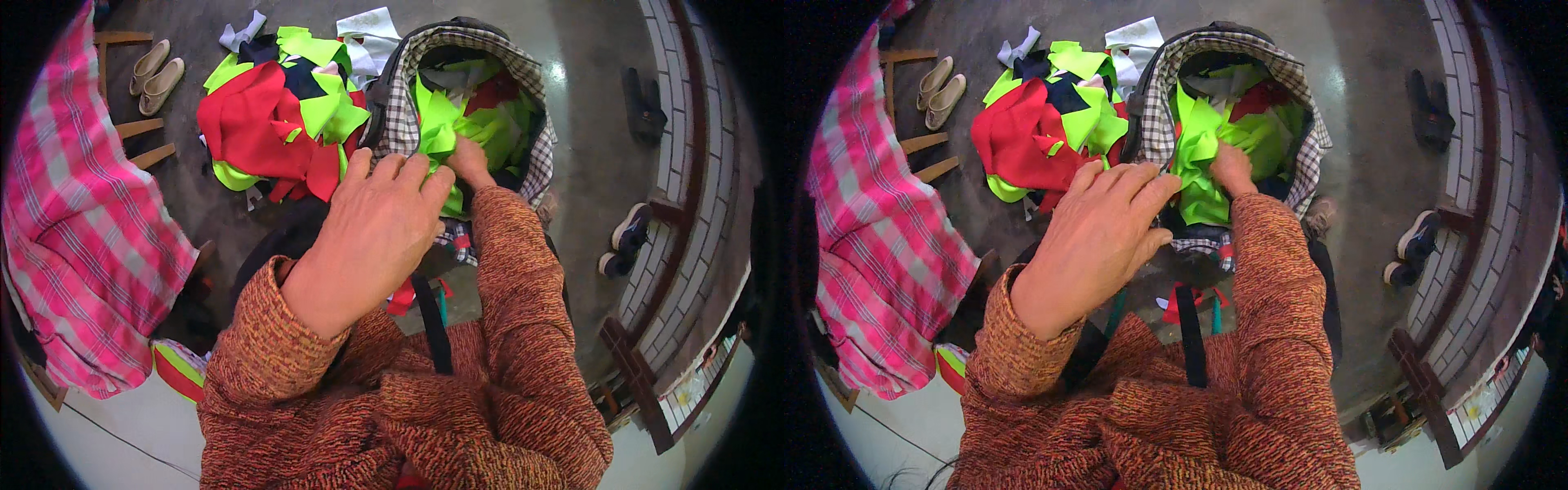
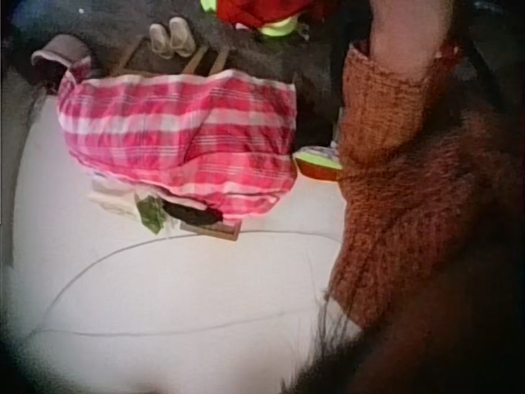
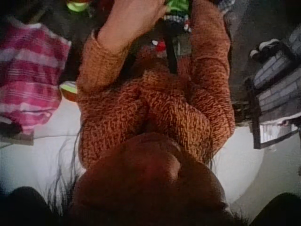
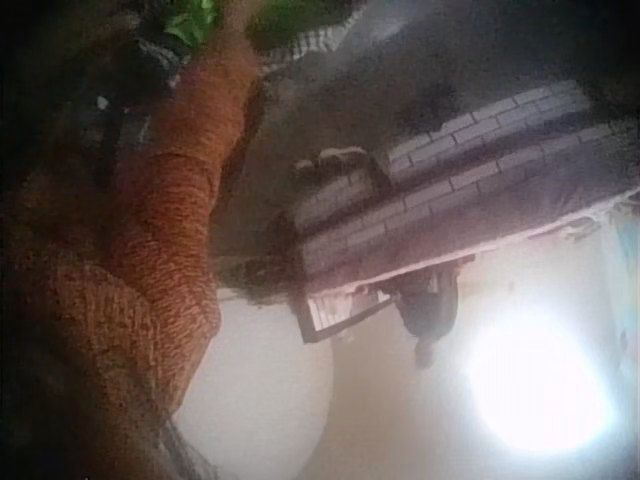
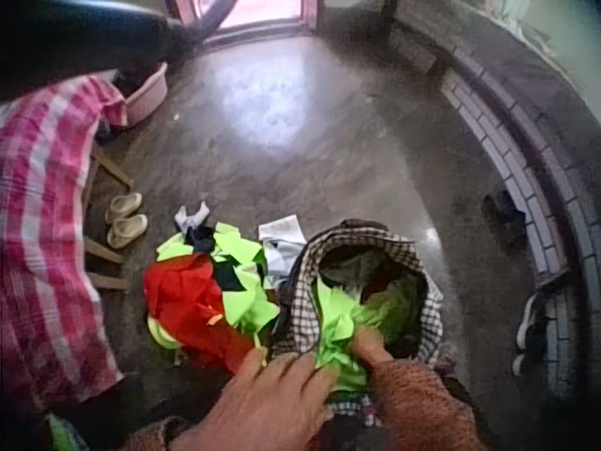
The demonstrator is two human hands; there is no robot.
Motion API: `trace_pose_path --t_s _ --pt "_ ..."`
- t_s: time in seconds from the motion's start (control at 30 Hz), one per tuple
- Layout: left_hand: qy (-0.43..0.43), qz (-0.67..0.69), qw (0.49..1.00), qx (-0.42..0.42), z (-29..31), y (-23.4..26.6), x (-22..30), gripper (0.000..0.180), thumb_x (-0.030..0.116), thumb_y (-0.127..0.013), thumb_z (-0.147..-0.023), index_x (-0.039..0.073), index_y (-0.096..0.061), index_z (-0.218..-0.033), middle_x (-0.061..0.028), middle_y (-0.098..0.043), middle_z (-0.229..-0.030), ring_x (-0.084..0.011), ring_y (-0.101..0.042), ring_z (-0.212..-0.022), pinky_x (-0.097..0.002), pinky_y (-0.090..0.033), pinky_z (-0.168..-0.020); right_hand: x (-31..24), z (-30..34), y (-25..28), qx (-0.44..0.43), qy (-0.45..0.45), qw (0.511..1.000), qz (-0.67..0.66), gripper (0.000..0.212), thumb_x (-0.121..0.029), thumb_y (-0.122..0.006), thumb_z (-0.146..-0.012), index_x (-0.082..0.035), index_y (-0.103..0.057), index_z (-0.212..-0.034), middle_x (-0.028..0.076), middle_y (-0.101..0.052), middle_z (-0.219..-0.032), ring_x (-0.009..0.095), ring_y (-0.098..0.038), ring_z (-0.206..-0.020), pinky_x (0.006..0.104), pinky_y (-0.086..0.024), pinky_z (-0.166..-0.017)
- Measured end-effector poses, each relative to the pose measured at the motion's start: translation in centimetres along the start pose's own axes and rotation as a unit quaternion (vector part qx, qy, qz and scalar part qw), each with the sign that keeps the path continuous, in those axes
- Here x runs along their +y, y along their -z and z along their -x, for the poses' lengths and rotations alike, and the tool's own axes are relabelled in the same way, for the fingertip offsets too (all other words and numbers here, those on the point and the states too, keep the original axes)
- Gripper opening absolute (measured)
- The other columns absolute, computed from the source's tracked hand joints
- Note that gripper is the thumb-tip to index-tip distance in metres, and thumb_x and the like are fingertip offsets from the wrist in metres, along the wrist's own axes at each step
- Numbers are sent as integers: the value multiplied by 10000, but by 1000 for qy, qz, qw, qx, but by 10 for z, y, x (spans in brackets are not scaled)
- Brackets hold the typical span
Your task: The person sorts through a pile of colorful clothing items, picking them up one by one, unfolding them, and placing them into a checkered bag. The task involves handling various garments, including neon green, red, blue, and black pieces, in a repetitive sequence.
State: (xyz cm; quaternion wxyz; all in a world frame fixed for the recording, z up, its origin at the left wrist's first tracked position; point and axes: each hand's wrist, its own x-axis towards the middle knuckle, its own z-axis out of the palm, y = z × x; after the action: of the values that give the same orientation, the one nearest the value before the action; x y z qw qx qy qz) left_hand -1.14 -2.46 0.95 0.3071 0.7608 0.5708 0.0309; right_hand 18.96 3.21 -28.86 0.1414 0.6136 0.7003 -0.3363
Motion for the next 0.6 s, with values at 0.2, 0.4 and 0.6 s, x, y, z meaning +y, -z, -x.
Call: trace_pose_path --t_s 0.2,0.4,0.6 --pt "-14 -1 999 45 5 -10 -7 381 178 -666 -737 55 -523 -1068 -103 -569 -998 -276 -544 -961 -390 -404 -815 -26 59 27 37 72 995 55 304 -162 -565 -752 -183 -558 -1055 143 -641 -914 374 -614 -838 470 -484 -690" --pt "-12 -4 996 90 1 -5 -13 351 187 -656 -744 49 -535 -1043 -127 -593 -935 -324 -584 -849 -430 -458 -722 -6 114 80 216 216 952 10 312 -115 -592 -741 -146 -565 -1051 108 -608 -951 342 -565 -914 429 -456 -738" --pt "-8 -5 994 112 5 -4 -18 376 217 -633 -774 40 -531 -1089 -144 -600 -971 -340 -593 -867 -441 -470 -735 -33 185 143 181 132 853 -471 289 -54 -713 -756 -69 -582 -1012 -9 -607 -904 83 -539 -826 237 -453 -733"
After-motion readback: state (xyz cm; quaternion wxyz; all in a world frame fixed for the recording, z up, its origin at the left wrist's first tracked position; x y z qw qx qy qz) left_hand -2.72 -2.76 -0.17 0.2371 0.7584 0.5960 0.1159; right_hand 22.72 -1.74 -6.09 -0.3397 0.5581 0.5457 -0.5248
